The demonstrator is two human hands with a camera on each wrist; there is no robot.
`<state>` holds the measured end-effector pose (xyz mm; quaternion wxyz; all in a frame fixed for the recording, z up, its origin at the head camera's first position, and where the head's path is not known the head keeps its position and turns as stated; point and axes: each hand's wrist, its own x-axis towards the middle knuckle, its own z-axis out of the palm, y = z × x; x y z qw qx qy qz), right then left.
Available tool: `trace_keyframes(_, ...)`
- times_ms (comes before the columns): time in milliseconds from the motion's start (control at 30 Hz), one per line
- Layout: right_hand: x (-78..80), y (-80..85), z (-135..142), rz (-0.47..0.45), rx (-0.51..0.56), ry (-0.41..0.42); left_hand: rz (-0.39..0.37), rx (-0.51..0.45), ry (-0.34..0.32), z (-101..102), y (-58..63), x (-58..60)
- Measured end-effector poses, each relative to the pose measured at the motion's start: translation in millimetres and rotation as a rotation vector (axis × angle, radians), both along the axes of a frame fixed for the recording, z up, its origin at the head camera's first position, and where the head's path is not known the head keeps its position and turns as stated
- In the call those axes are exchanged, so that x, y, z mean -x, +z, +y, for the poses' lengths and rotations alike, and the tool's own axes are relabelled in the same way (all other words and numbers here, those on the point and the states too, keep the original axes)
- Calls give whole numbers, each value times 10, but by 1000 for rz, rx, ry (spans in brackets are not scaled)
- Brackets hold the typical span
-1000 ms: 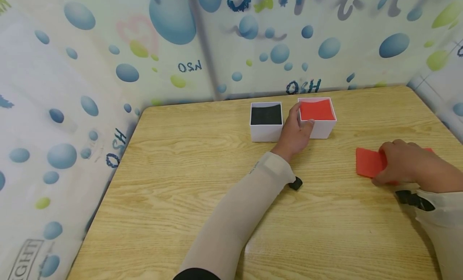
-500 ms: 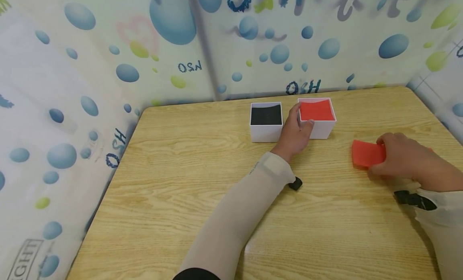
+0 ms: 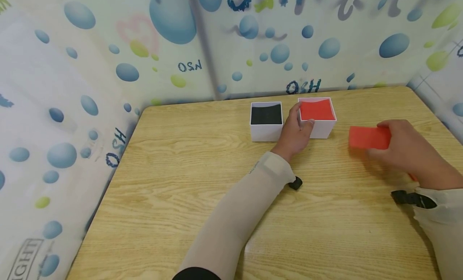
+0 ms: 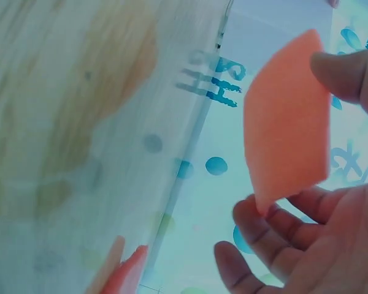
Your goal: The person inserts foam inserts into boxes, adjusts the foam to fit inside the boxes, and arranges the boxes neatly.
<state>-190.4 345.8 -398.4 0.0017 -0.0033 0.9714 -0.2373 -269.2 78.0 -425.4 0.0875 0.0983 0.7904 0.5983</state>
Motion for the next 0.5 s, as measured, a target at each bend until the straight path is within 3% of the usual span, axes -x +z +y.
trace_keyframes(233,-55,56,-101,75,53,-112,4,6,2,-8,4,4)
trace_keyframes(500,-75,92,-204,94,105,-158,7,3,-1,-8,10,1)
